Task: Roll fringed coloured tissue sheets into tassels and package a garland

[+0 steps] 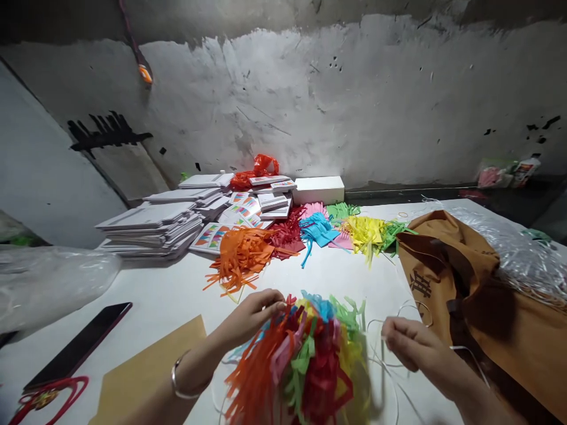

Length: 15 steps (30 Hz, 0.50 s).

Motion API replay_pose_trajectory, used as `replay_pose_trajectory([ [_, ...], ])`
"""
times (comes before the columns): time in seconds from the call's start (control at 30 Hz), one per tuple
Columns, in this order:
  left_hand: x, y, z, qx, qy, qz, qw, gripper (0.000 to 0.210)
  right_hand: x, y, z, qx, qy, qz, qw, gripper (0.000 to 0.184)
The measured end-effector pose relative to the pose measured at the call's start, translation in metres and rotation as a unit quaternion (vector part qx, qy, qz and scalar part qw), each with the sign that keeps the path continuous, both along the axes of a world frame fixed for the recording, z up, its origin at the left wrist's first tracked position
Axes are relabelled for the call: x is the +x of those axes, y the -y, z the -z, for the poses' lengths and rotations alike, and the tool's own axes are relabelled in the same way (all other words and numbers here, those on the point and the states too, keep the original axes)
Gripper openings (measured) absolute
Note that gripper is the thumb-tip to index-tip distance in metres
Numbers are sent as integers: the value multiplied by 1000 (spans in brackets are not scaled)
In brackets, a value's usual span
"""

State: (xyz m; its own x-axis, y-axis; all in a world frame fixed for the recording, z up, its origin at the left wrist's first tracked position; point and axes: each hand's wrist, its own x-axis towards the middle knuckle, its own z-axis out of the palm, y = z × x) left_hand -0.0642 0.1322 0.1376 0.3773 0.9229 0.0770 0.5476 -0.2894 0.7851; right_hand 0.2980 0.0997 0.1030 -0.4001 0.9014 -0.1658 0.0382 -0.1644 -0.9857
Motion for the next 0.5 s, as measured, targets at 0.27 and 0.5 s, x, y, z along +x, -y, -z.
replay_pose_trajectory([
  [0.27, 24, -63, -22, -24, 81, -65, 994, 30, -43, -86, -28, -33, -180, 190, 965, 51],
  [0.5, 65, 35, 52, 20, 12, -54, 998, 28, -114, 11, 19, -117, -84, 72, 987, 55],
])
